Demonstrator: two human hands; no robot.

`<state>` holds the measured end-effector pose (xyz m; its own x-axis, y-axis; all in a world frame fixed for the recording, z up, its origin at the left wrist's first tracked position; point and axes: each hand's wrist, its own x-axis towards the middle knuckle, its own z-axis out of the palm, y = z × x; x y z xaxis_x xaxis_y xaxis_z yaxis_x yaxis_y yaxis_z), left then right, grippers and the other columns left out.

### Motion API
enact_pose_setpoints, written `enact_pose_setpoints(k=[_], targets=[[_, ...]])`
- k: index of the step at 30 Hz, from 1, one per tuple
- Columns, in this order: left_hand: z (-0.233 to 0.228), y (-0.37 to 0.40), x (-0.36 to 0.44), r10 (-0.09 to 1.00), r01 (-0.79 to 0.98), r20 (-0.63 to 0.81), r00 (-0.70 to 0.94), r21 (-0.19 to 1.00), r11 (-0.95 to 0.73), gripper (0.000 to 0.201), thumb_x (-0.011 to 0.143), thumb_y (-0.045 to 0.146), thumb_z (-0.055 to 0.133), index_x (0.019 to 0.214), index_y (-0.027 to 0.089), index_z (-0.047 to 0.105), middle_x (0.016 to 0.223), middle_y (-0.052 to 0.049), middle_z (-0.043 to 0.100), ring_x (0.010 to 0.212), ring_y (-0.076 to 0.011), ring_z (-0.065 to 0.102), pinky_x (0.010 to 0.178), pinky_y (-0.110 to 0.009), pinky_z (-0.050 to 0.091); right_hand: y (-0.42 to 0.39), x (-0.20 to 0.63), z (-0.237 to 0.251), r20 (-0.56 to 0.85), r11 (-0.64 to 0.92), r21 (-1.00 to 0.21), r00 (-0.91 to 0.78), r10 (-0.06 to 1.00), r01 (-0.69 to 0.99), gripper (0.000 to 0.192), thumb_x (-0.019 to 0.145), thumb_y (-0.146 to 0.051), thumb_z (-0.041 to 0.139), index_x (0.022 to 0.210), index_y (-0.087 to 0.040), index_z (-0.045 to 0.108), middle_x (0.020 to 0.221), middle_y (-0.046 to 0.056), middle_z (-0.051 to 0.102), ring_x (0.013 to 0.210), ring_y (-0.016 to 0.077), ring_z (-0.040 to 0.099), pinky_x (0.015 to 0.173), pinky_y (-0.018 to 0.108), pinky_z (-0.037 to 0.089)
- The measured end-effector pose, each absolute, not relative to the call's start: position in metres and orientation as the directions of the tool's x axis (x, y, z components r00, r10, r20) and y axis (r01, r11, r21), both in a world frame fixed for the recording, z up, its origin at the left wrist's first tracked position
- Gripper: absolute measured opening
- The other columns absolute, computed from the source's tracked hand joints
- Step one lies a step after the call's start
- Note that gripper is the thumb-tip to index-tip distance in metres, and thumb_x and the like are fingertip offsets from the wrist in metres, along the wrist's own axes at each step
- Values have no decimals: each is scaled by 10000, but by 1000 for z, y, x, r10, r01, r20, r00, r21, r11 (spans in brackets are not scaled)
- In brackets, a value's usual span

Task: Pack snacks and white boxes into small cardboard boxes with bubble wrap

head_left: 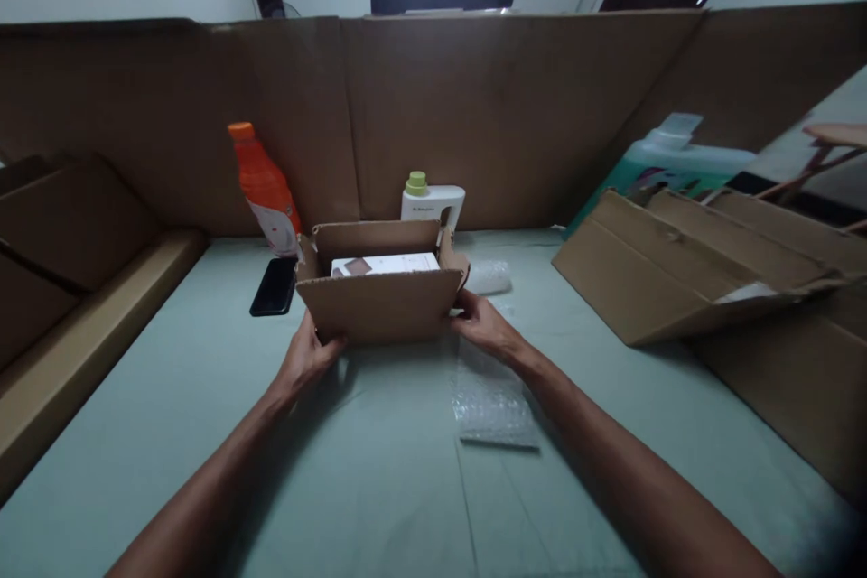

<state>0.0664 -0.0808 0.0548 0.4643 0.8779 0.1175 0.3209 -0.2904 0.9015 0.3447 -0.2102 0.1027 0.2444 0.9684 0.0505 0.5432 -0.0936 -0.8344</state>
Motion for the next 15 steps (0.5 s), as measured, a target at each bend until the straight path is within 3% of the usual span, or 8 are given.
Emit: enact_pose_setpoints(k=[3,6,10,12,15], targets=[[59,-84,61,879,317,97,467,910,-268,748,778,351,609,1447,144,344,1329,-166,592,1214,-309,592,1002,-464,490,-232,362,109,33,-141,-811,285,958,567,404,802,-275,573,1181,-169,662,1221,129,707,1135,290,649,940,448,533],[53,-115,31,898,396,59,437,884,-250,796,822,397,598,1516,165,284,1464,-207,500,1345,-341,505,1082,-531,432,-282,370,106,-19,-214,-697,281,959,684,430,843,-456,612,1181,-202,693,1267,126,693,1163,328,637,972,503,508],[35,-173,-1,881,464,74,466,828,-315,638,861,411,593,1443,195,446,1446,-173,544,1325,-334,539,1095,-541,443,-341,340,85,-10,-203,-543,236,972,815,521,798,-510,720,1244,-242,686,1176,120,734,1069,337,661,954,533,500],[31,-194,-1,840,439,97,534,817,-373,582,874,392,590,1417,211,486,1434,-152,562,1316,-322,550,1087,-521,465,-354,309,79,48,-137,-586,203,978,799,423,864,-403,672,1259,-252,675,1086,107,755,991,302,670,907,504,516],[36,-206,12,791,404,114,601,810,-424,556,902,353,561,1433,218,468,1448,-149,551,1299,-307,563,1073,-517,480,-361,267,83,75,83,-705,-43,996,705,355,897,-310,638,1250,-289,677,1118,72,741,1029,268,656,941,475,504]])
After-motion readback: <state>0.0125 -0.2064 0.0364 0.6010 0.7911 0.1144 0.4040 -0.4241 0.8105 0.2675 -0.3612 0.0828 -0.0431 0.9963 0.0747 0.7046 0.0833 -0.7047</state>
